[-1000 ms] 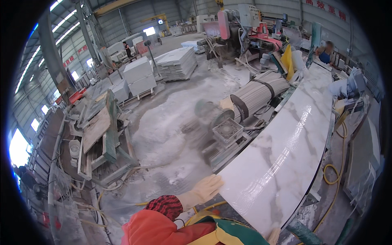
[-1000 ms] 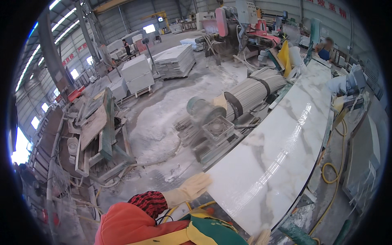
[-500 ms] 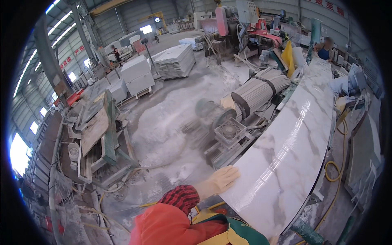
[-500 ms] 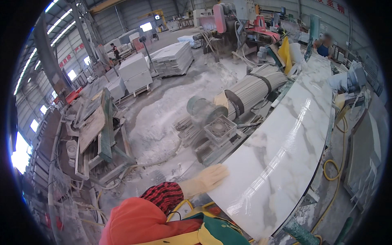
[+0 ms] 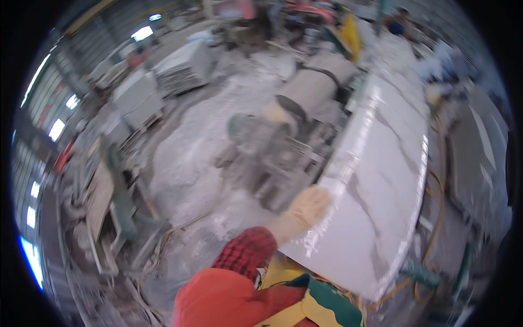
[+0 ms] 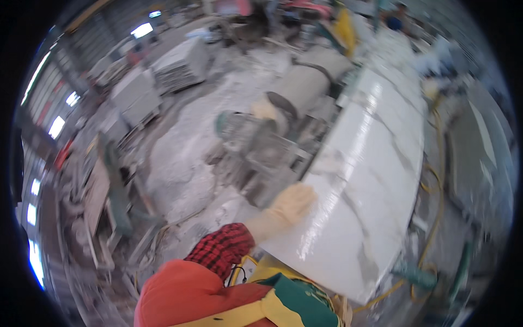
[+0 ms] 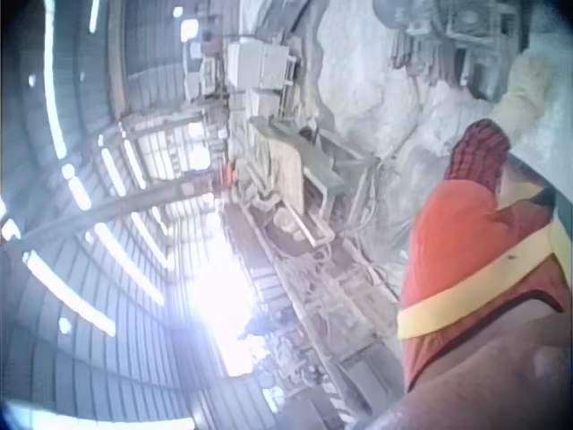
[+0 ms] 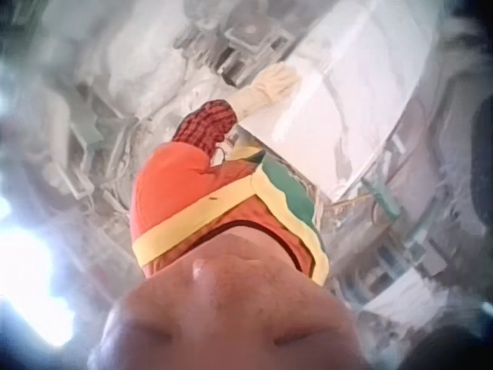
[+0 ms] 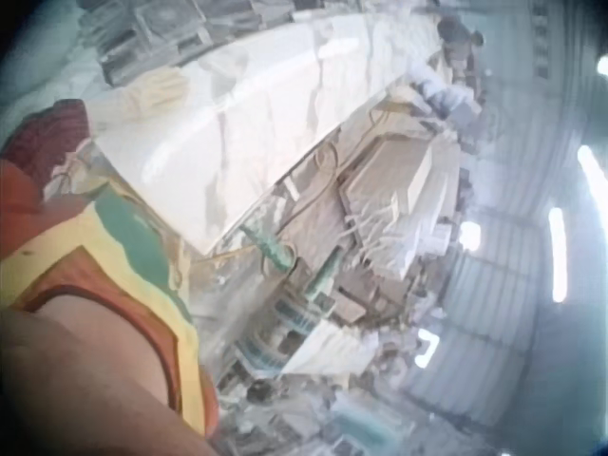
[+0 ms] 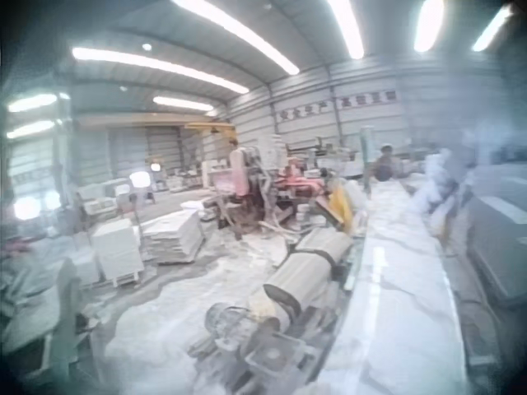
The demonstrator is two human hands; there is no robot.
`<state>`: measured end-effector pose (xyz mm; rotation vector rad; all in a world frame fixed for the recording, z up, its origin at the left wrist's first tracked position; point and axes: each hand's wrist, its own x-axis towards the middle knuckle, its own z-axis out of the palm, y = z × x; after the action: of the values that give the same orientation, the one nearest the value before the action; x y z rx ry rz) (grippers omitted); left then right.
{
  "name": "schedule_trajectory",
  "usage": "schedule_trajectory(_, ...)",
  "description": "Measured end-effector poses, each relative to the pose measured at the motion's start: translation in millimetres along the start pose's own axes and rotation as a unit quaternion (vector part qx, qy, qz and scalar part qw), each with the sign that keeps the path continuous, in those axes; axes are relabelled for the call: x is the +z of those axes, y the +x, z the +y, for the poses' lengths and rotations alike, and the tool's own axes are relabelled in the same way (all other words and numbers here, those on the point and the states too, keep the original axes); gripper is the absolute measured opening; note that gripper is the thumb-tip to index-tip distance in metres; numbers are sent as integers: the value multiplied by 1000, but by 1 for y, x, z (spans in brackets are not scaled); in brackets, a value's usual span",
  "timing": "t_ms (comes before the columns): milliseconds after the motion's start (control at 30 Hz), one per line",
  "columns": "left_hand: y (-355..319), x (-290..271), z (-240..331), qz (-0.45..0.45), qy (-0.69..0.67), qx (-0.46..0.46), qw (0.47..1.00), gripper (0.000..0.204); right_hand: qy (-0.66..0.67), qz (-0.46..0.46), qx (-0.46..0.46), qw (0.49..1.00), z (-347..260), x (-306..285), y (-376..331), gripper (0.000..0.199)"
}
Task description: The person repeatedly lifts large white marble-patterned stone slabs from a conveyor belt and places them onto a stack. The person wears gloves and an apron while performing this repetitive task in a factory setting.
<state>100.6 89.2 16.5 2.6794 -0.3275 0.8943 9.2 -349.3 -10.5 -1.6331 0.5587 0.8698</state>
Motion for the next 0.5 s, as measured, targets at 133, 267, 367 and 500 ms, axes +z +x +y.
schedule_trajectory(133, -3, 31, -26, -84, 32, -28, 996, 50, 88, 44, 32, 995, 7, 26, 9, 76)
schedule_trajectory(267, 19, 27, -28, -107, -31, -56, 992, 51, 159, 113, -50, 979, 36, 44, 18, 72)
schedule_trajectory(367, 33, 30, -28, -89, 11, -37, 995, 47, 131, 130, -90, 979, 49, 45, 22, 68)
schedule_trajectory(500, 47, 37, -39, -91, 24, -35, 995, 49, 136, 173, -98, 971, 66, 50, 34, 68)
